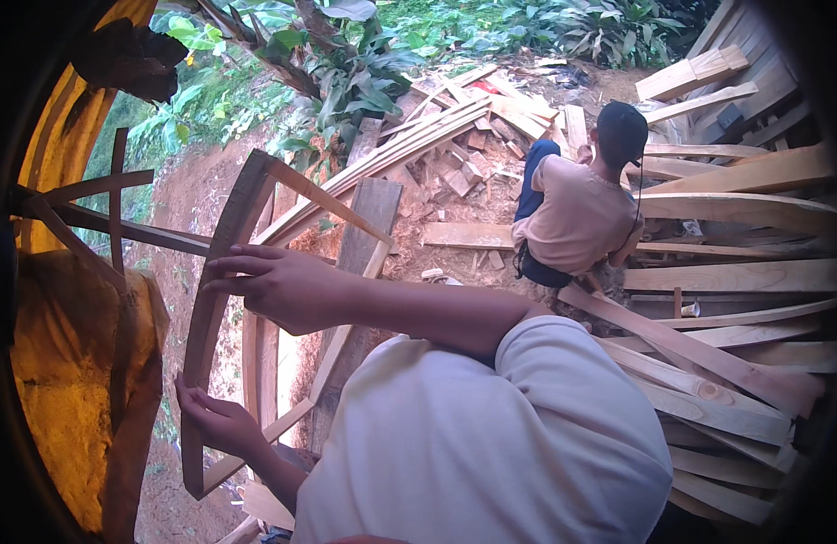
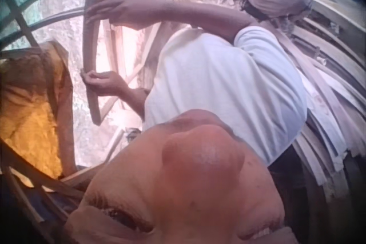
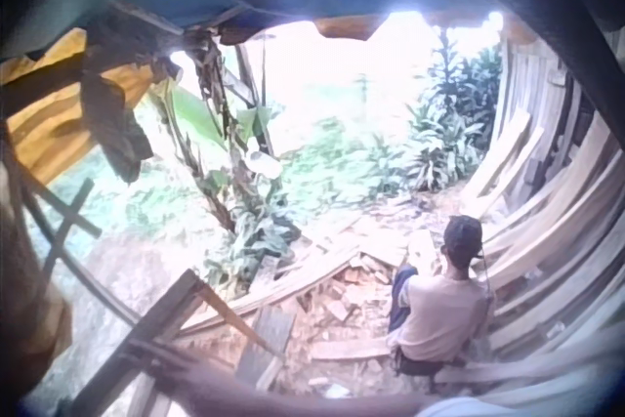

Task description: The person assembles a rectangular wooden frame by hand, fitting thin wooden slats into notches on larger corner pieces. The person repeatedly aligns and presses the pieces together to form a stable structure, occasionally adjusting the fit of the slats.

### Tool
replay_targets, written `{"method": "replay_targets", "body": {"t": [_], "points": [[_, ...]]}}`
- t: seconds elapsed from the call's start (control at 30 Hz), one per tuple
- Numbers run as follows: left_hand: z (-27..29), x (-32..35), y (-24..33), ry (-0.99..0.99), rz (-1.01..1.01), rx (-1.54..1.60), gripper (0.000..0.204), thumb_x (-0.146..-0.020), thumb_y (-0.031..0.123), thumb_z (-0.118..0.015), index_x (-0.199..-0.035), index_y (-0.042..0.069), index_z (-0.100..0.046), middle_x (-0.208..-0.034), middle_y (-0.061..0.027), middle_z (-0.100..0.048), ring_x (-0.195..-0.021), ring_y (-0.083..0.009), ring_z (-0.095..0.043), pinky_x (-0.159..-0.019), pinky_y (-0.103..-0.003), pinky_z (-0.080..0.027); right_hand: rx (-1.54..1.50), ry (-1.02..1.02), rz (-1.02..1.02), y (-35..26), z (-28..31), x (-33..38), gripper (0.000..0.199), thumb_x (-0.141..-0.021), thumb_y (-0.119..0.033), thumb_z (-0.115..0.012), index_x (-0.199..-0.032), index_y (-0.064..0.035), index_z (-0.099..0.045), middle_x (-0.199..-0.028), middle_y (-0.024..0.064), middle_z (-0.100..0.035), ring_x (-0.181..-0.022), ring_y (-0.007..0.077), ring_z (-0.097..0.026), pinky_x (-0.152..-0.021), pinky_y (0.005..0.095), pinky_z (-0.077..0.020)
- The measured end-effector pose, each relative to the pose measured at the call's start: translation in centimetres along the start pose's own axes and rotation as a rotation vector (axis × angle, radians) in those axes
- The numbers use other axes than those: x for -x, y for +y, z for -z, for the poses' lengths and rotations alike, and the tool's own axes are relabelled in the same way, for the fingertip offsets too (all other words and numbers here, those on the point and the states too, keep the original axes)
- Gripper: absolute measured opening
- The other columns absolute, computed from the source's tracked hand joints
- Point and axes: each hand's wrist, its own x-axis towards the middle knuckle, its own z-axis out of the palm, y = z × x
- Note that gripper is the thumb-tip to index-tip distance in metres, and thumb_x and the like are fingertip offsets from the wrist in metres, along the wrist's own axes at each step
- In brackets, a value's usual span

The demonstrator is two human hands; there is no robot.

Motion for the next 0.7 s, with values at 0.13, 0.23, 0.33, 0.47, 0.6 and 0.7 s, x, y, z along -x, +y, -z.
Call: {"method": "replay_targets", "body": {"t": [0.13, 0.23, 0.33, 0.47, 0.6, 0.7], "points": [[0.3, 0.1, -0.4, -0.035, -0.037, 0.031, 0.019, -0.110, 0.003, -0.042, -0.125, -0.005, -0.053, -0.144, -0.0168, -0.065, -0.105, -0.0344, -0.071, -0.087, -0.040, -0.059, 0.005, 0.037, -0.003, 0.2, -0.9, 0.2, 0.025, -0.096, -0.014, -0.063, -0.114, -0.0047, -0.077, -0.164, 0.0003, -0.048, -0.155, 0.0250, -0.037, -0.130, 0.0503, -0.0297], [0.8, 0.4, -0.7, -0.099, -0.006, 0.043, 0.023, -0.111, 0.003, -0.041, -0.130, -0.005, -0.052, -0.146, -0.0196, -0.063, -0.122, -0.0366, -0.070, -0.099, -0.040, -0.061, -0.003, 0.056, -0.009, 0.1, -0.9, 0.1, 0.023, -0.095, -0.014, -0.062, -0.109, -0.0040, -0.078, -0.161, 0.0010, -0.051, -0.155, 0.0251, -0.038, -0.130, 0.0494, -0.0294], [1.2, 0.4, -0.8, -0.111, -0.035, 0.053, 0.016, -0.111, 0.002, -0.040, -0.120, -0.005, -0.050, -0.148, -0.0197, -0.062, -0.118, -0.0367, -0.070, -0.096, -0.039, -0.059, -0.024, 0.105, -0.005, -0.1, -1.1, 0.0, 0.021, -0.091, -0.013, -0.061, -0.094, -0.0027, -0.080, -0.156, 0.0031, -0.057, -0.153, 0.0256, -0.040, -0.131, 0.0481, -0.0292], [1.4, 0.3, -1.5, -0.124, -0.085, 0.096, 0.009, -0.110, 0.001, -0.039, -0.111, -0.004, -0.047, -0.149, -0.0212, -0.062, -0.110, -0.0352, -0.071, -0.087, -0.037, -0.055, -0.039, 0.112, 0.000, 0.1, -1.4, 0.0, 0.021, -0.090, -0.012, -0.062, -0.095, -0.0021, -0.080, -0.156, 0.0035, -0.056, -0.153, 0.0258, -0.040, -0.131, 0.0484, -0.0290], [1.9, 0.3, -2.1, -0.186, -0.038, 0.162, 0.015, -0.113, 0.005, -0.035, -0.115, -0.004, -0.047, -0.151, -0.0209, -0.059, -0.135, -0.0380, -0.061, -0.110, -0.041, -0.052, -0.067, 0.134, -0.006, 0.0, -1.4, 0.1, 0.022, -0.089, -0.011, -0.061, -0.095, -0.0010, -0.080, -0.157, 0.0043, -0.055, -0.153, 0.0263, -0.040, -0.132, 0.0486, -0.0278], [2.2, -0.2, -1.5, -0.163, -0.052, 0.218, 0.015, -0.114, 0.009, -0.034, -0.107, -0.001, -0.043, -0.152, -0.0246, -0.058, -0.123, -0.0382, -0.068, -0.093, -0.039, -0.055, -0.062, 0.100, 0.005, 0.3, -1.3, 0.0, 0.023, -0.088, -0.011, -0.060, -0.096, -0.0005, -0.080, -0.157, 0.0049, -0.055, -0.154, 0.0269, -0.039, -0.132, 0.0484, -0.0262]]}}
